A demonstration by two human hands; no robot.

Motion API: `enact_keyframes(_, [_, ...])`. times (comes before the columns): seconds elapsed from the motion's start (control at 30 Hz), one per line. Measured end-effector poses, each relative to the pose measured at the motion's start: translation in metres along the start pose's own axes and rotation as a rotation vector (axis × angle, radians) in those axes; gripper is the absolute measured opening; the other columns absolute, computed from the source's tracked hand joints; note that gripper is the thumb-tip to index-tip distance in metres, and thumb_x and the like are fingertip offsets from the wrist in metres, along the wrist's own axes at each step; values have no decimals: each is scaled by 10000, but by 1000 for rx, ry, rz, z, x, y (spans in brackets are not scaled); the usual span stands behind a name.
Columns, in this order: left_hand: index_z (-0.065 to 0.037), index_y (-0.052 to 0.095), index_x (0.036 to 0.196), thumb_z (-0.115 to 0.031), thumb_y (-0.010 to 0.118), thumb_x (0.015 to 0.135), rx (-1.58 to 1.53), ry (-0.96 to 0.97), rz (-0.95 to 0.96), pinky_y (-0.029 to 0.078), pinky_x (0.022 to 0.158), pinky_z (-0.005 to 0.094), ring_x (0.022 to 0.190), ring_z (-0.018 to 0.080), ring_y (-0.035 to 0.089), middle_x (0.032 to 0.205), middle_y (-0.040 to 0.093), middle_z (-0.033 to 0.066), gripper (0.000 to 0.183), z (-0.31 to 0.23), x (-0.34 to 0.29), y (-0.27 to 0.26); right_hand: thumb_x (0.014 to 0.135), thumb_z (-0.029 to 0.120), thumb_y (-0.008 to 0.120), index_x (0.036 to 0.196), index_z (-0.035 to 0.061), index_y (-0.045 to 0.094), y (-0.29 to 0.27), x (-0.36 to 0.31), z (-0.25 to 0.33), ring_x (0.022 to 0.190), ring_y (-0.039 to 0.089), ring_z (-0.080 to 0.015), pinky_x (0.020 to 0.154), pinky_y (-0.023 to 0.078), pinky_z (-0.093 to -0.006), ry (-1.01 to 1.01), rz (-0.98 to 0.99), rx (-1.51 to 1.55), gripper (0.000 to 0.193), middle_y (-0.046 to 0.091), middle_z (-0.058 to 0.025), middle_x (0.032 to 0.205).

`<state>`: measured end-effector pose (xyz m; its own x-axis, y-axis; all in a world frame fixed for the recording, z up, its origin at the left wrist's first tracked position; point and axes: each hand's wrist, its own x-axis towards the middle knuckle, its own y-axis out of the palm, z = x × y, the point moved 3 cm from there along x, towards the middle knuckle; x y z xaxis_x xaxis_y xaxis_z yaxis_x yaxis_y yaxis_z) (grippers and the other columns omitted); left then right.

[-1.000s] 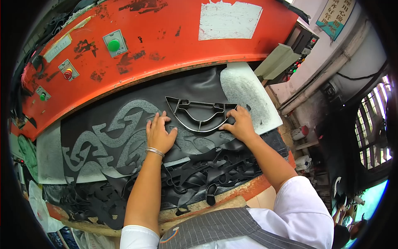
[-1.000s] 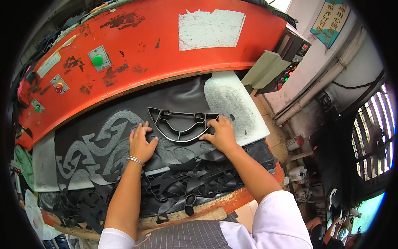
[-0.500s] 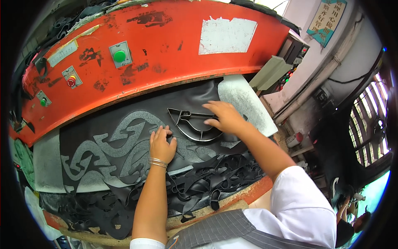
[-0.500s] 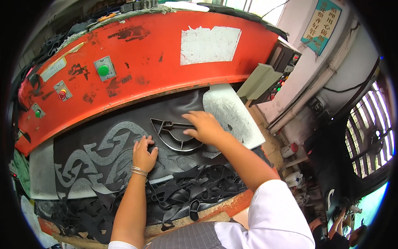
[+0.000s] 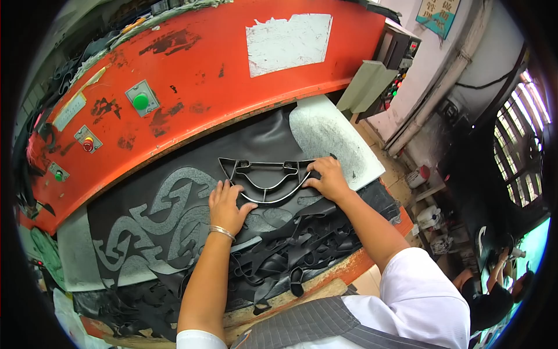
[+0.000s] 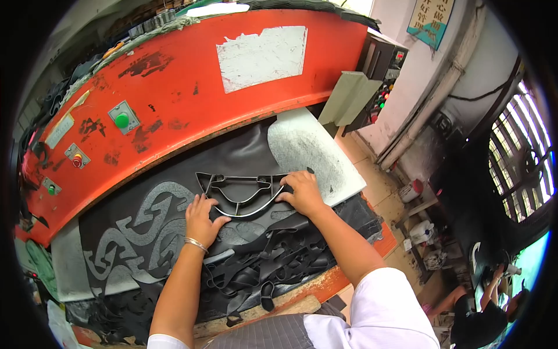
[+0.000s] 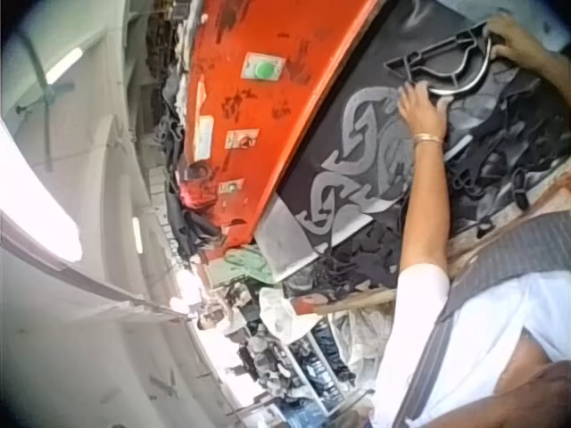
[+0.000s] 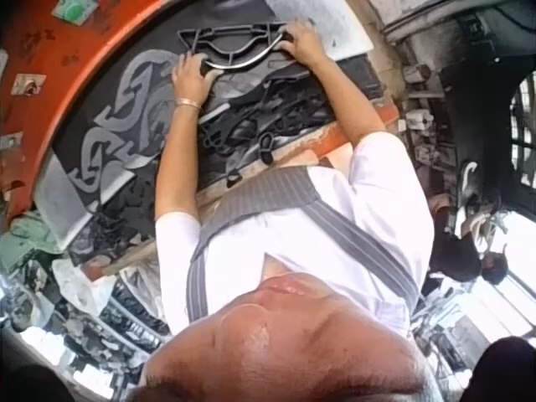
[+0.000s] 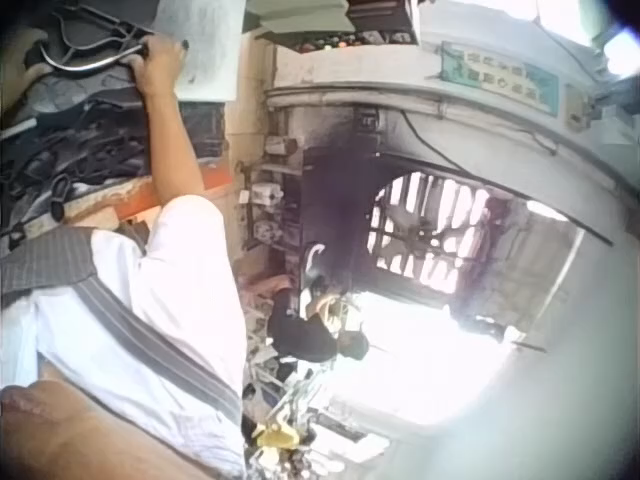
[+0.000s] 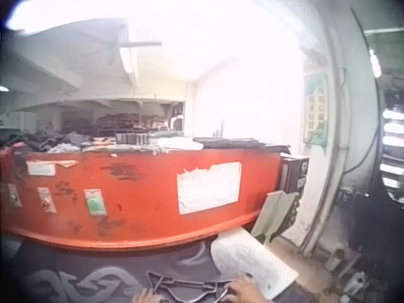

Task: Using a hydraulic swing-arm clicking press and metal dies to cut shoe components from leather sheets.

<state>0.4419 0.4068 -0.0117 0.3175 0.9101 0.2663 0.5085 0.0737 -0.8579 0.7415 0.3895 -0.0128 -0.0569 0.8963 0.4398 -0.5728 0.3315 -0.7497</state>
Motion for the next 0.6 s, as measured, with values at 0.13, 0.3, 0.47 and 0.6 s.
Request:
enact_keyframes(0.13, [-106,566,1005,-378,737,720,-2,96,0,232,1101,512,1301,391,422,1338,505,253,429,8,11,-1,625,330,814,910,106,662,-9,-9,23,1011,543,-293,885,390,-413,-24,-84,-90,393,640,-76,1025])
enact_keyframes(0.3, [-133,569,1056,-360,726,737,-11,170,-11,231,1099,517,1285,344,461,1332,527,219,422,6,37,-17,606,331,821,894,92,662,-6,-9,25,950,554,-289,860,400,-404,40,-158,-74,407,653,-62,922])
enact_keyframes(0.47, [-141,573,1078,-359,717,763,-23,134,-10,232,1101,520,1306,349,437,1324,535,215,410,9,32,-3,623,256,831,923,70,664,-9,-8,23,932,563,-297,826,438,-398,20,-159,-72,390,652,-79,903])
enact_keyframes(0.6, [-111,566,1109,-420,770,703,-2,114,29,224,1110,522,1367,398,332,1381,455,272,549,-15,19,0,661,161,817,1041,50,646,-15,-12,17,948,568,-326,850,453,-393,119,-141,41,431,642,-128,954])
